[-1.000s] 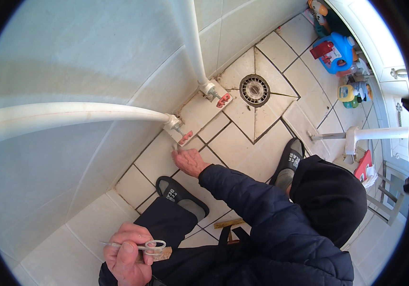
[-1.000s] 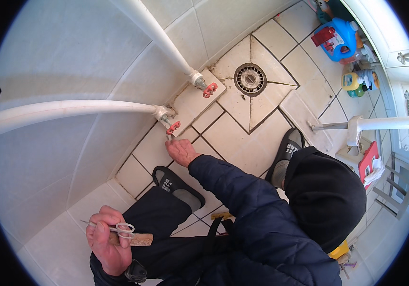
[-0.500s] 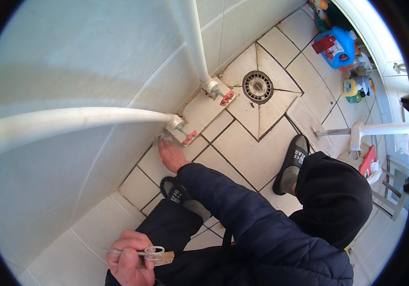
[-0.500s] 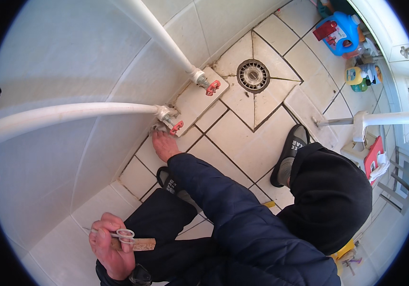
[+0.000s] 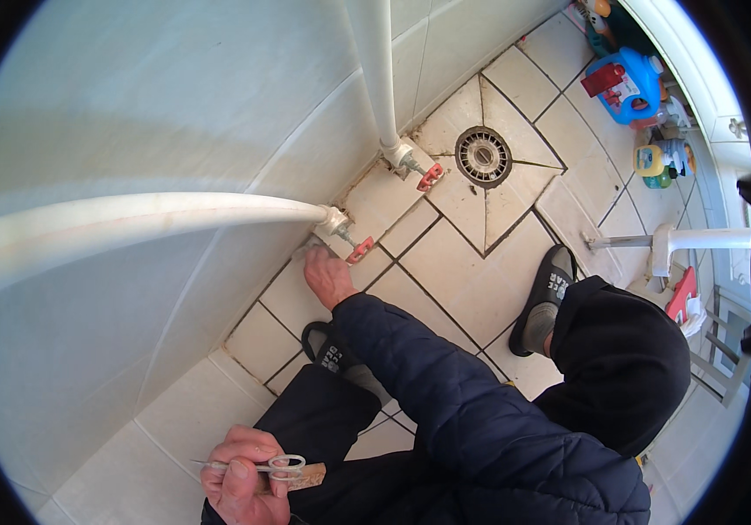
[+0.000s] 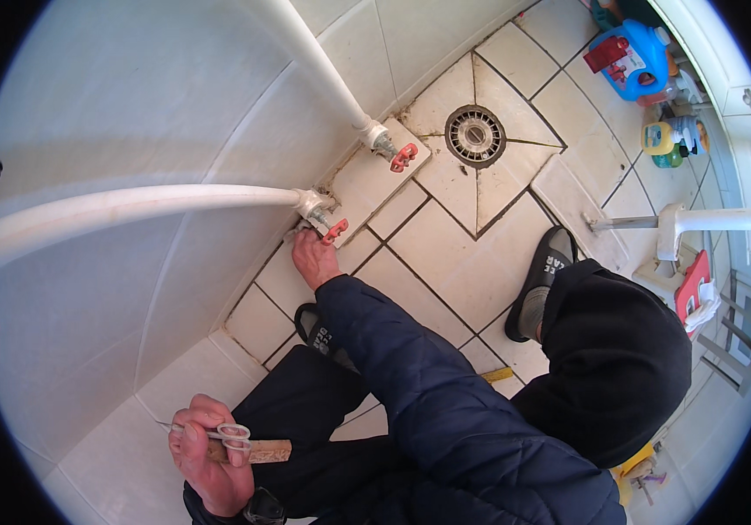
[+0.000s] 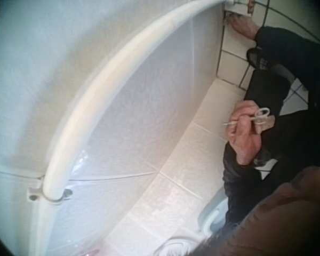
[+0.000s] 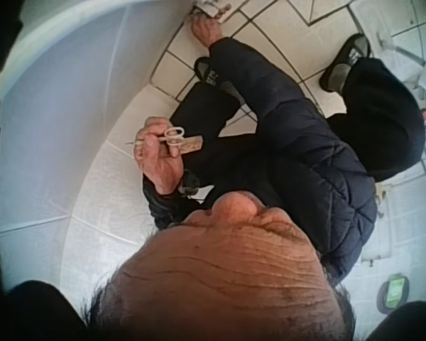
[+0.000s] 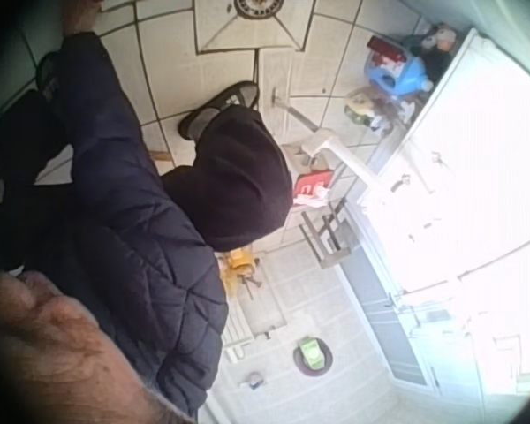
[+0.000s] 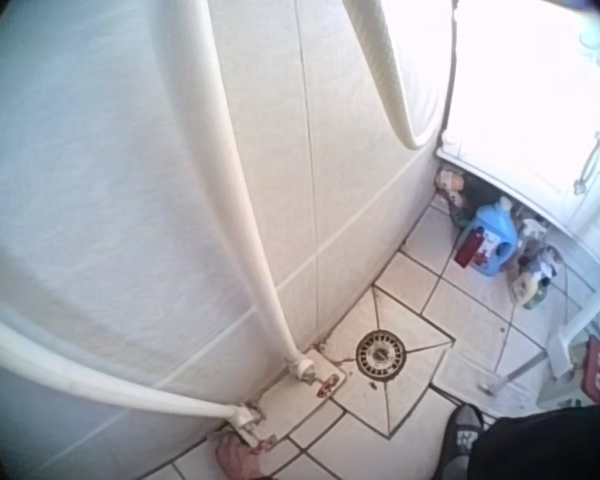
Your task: The person sits on the floor and uses a small tool to scrape or clean the area around two white pipes and their red valves. They repeatedly scrape the pipe joints and surrounding tiles, then wipe the area with a cloth.
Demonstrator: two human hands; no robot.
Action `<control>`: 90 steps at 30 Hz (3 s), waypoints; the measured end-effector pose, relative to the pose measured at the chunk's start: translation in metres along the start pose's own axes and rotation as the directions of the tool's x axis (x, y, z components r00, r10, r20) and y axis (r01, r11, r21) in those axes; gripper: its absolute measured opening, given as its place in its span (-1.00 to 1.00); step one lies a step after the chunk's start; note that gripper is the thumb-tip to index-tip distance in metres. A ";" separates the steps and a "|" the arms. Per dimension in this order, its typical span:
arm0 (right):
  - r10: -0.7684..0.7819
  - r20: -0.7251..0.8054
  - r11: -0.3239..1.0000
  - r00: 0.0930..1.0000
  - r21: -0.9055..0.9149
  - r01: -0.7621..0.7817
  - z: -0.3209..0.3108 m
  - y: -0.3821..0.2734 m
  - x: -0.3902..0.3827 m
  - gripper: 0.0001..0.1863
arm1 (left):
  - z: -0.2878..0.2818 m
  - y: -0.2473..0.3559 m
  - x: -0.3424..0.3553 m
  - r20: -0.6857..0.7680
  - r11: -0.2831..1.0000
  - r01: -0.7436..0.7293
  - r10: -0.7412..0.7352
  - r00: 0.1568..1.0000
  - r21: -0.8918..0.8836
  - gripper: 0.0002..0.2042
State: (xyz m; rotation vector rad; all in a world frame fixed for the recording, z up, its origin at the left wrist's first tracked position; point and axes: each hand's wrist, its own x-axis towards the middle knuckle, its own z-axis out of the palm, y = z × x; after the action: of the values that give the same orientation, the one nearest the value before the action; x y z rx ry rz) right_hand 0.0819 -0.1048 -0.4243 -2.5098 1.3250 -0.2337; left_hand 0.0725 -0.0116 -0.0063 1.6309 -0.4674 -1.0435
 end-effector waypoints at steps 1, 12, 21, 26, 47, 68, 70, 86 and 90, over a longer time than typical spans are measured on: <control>0.016 0.017 0.998 1.000 0.068 -0.017 -0.005 0.004 -0.005 -0.88 | 0.000 0.000 0.000 0.002 1.000 0.002 -0.002 1.000 -0.004 -0.72; -0.095 -0.008 0.902 0.995 0.422 0.089 -0.055 0.022 -0.019 -0.89 | 0.002 0.000 -0.002 0.009 1.000 0.001 -0.001 1.000 -0.018 -0.72; 0.183 -0.073 0.974 0.980 0.145 -0.171 -0.006 -0.011 0.016 -0.76 | 0.002 0.001 -0.002 0.014 1.000 0.015 -0.015 1.000 -0.022 -0.72; 0.123 -0.084 0.985 0.989 0.136 -0.111 -0.005 0.001 -0.016 -0.69 | 0.003 0.002 -0.002 0.017 1.000 0.007 -0.007 1.000 -0.002 -0.71; 0.525 -0.231 0.823 0.819 0.382 -0.420 -0.096 0.224 -0.021 -0.89 | 0.023 0.003 -0.002 0.042 1.000 0.006 -0.007 0.999 0.022 -0.72; 0.715 0.091 0.439 0.693 0.712 -0.547 -0.091 0.209 -0.021 -0.72 | 0.038 0.003 0.006 0.052 0.999 0.012 -0.014 0.999 0.038 -0.75; 0.548 0.155 0.645 0.822 0.547 -0.534 -0.077 0.169 -0.040 -0.79 | 0.040 0.002 0.007 0.044 0.999 0.020 -0.022 0.999 0.048 -0.75; 0.326 -0.146 0.920 0.934 0.276 -0.278 -0.065 0.198 -0.038 -0.93 | 0.045 0.002 0.010 0.070 0.998 0.028 -0.032 0.997 0.058 -0.75; 0.057 -0.183 0.983 0.982 0.182 -0.023 -0.062 0.190 -0.039 -0.93 | 0.047 0.002 0.010 0.028 0.997 0.040 -0.042 0.999 0.059 -0.76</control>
State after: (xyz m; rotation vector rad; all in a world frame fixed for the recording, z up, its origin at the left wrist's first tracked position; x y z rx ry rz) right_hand -0.1053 -0.1848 -0.4286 -2.3551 1.3558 -0.5667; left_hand 0.0397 -0.0463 -0.0095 1.6854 -0.4897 -1.0945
